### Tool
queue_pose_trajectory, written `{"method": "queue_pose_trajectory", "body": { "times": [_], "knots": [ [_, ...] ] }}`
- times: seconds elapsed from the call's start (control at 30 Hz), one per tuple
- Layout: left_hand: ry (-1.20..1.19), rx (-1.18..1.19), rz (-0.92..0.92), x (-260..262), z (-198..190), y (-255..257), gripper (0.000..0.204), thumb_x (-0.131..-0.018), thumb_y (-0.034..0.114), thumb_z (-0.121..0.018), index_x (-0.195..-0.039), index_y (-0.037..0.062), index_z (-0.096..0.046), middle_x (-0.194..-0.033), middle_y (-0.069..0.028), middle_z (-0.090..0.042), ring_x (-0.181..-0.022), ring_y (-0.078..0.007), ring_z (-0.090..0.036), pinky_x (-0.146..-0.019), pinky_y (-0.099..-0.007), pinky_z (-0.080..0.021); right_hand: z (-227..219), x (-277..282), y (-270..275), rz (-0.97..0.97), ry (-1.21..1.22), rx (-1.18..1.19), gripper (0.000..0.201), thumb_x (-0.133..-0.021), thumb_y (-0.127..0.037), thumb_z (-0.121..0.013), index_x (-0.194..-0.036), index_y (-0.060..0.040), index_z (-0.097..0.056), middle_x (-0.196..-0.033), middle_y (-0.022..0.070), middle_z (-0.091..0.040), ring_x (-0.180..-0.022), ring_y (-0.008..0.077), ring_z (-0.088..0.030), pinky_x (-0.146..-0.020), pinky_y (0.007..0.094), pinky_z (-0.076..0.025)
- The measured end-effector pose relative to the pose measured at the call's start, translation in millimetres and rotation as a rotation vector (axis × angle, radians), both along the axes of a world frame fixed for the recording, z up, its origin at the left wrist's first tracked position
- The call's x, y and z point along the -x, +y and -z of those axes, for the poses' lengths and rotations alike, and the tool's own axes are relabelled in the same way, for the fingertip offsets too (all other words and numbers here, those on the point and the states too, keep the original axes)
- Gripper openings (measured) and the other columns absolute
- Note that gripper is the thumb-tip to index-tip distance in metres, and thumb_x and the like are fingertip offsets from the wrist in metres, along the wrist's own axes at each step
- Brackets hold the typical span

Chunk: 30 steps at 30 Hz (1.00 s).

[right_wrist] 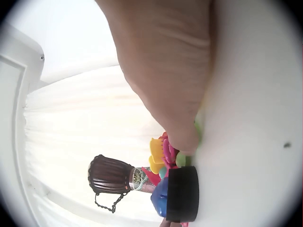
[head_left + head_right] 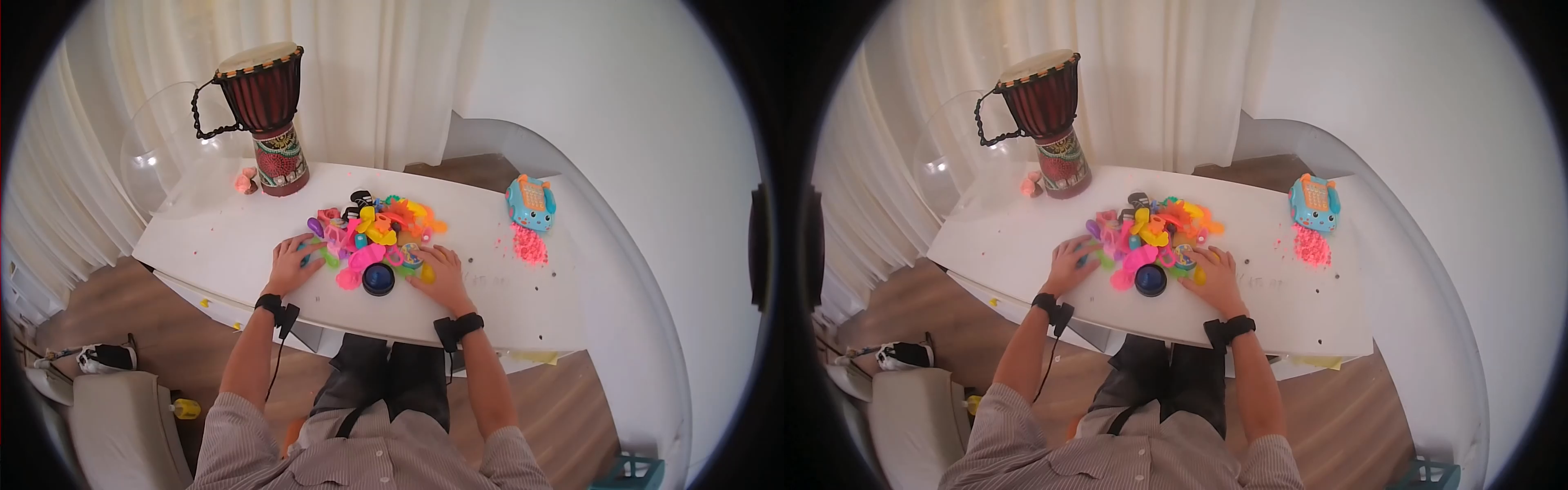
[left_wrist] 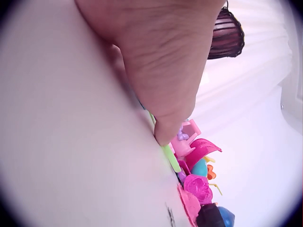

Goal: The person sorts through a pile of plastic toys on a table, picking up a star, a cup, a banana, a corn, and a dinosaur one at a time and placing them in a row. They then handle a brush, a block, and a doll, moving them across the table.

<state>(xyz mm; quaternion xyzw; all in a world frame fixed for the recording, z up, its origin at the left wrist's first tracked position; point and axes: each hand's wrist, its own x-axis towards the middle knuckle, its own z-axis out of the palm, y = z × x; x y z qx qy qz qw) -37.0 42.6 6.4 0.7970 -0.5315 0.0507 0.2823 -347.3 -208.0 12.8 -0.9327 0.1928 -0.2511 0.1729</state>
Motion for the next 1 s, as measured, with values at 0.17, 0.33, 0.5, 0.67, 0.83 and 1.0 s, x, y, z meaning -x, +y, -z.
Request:
{"method": "queue_pose_trajectory", "body": {
  "times": [0.17, 0.33, 0.5, 0.67, 0.83, 1.0],
  "knots": [
    [-0.01, -0.027, -0.021, -3.1, 9.4, -6.1, 0.055, -0.087, 0.042, -0.078, -0.141, 0.0321, -0.066, -0.152, -0.0024, -0.054, -0.142, -0.0307, -0.044, -0.123, -0.0552, -0.025, -3.1, -0.3, 2.8, 0.035, -0.096, 0.065, 0.056, -0.082, -0.037, -0.083, -0.132, -0.0186, -0.068, -0.139, 0.0053, -0.067, -0.137, 0.034, -0.052, -0.118, 0.0501, -0.034],
    [-0.066, 0.014, -0.08, 24.6, 15.9, -20.0, 0.079, -0.082, 0.046, -0.083, -0.153, 0.0274, -0.052, -0.156, -0.0077, -0.046, -0.144, -0.0348, -0.042, -0.123, -0.0642, -0.021, 0.2, -2.3, -3.3, 0.004, -0.082, -0.018, 0.059, -0.083, -0.036, -0.084, -0.136, -0.0202, -0.066, -0.14, 0.004, -0.064, -0.14, 0.033, -0.049, -0.121, 0.0562, -0.029],
    [0.033, 0.086, -0.095, 34.6, 1.1, -19.7, 0.089, -0.081, 0.048, -0.085, -0.158, 0.0295, -0.044, -0.16, -0.0108, -0.041, -0.147, -0.0351, -0.04, -0.123, -0.0681, -0.02, -0.8, -1.1, -5.2, -0.091, -0.172, -0.167, 0.063, -0.081, -0.032, -0.086, -0.139, -0.0195, -0.064, -0.148, 0.0088, -0.058, -0.143, 0.0348, -0.045, -0.122, 0.0566, -0.03],
    [-0.006, -0.012, -0.068, 32.6, 2.2, -16.4, 0.077, -0.084, 0.046, -0.083, -0.153, 0.0305, -0.051, -0.163, -0.0112, -0.039, -0.151, -0.033, -0.039, -0.125, -0.0675, -0.017, -16.1, -1.2, 2.0, -0.203, -0.135, -0.082, 0.086, -0.078, -0.042, -0.089, -0.155, -0.0253, -0.054, -0.172, 0.0108, -0.022, -0.158, 0.0451, -0.019, -0.127, 0.0638, -0.022],
    [0.028, 0.024, -0.075, 31.5, 2.9, -17.8, 0.065, -0.086, 0.044, -0.083, -0.142, 0.0252, -0.058, -0.163, -0.0091, -0.04, -0.15, -0.032, -0.041, -0.125, -0.0662, -0.017, -44.1, -19.7, 26.1, -0.06, 0.227, -0.085, 0.108, -0.072, -0.058, -0.09, -0.164, -0.0339, -0.038, -0.176, 0.0113, -0.013, -0.16, 0.0503, -0.005, -0.116, 0.083, -0.014],
    [0.053, 0.029, -0.09, 34.4, 1.1, -18.9, 0.06, -0.084, 0.04, -0.083, -0.136, 0.0218, -0.06, -0.16, -0.0078, -0.043, -0.149, -0.0312, -0.041, -0.125, -0.0654, -0.017, -50.1, -28.2, 30.3, -0.033, 0.307, -0.152, 0.115, -0.069, -0.066, -0.088, -0.165, -0.0417, -0.03, -0.176, 0.01, -0.013, -0.16, 0.0523, 0.001, -0.109, 0.0911, -0.009]
  ]
}}
